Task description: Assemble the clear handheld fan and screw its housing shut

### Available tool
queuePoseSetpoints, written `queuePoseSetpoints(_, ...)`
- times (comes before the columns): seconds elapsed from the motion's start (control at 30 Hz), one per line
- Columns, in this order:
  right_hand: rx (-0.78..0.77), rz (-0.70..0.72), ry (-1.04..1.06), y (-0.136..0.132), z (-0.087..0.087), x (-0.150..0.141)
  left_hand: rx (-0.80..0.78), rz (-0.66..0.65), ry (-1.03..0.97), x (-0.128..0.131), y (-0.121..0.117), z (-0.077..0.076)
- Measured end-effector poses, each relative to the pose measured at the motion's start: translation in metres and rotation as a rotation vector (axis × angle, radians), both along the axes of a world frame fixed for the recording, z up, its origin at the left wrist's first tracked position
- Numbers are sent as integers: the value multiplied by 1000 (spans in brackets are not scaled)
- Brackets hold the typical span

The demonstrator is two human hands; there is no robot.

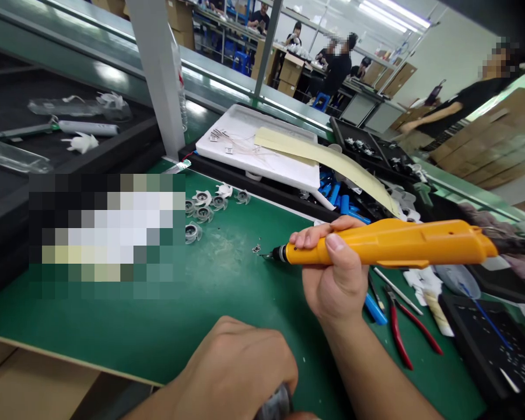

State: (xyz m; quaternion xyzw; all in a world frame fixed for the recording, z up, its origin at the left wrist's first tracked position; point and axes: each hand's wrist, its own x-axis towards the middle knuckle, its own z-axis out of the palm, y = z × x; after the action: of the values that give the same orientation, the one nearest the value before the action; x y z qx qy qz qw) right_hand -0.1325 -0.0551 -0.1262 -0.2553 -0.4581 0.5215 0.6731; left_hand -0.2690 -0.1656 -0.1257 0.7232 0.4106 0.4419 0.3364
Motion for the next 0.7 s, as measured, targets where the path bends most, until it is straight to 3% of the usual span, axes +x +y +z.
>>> queuePoseSetpoints(0.7, -24, -18, 10, -2, 5, 2, -34, -8, 4, 1, -3, -5)
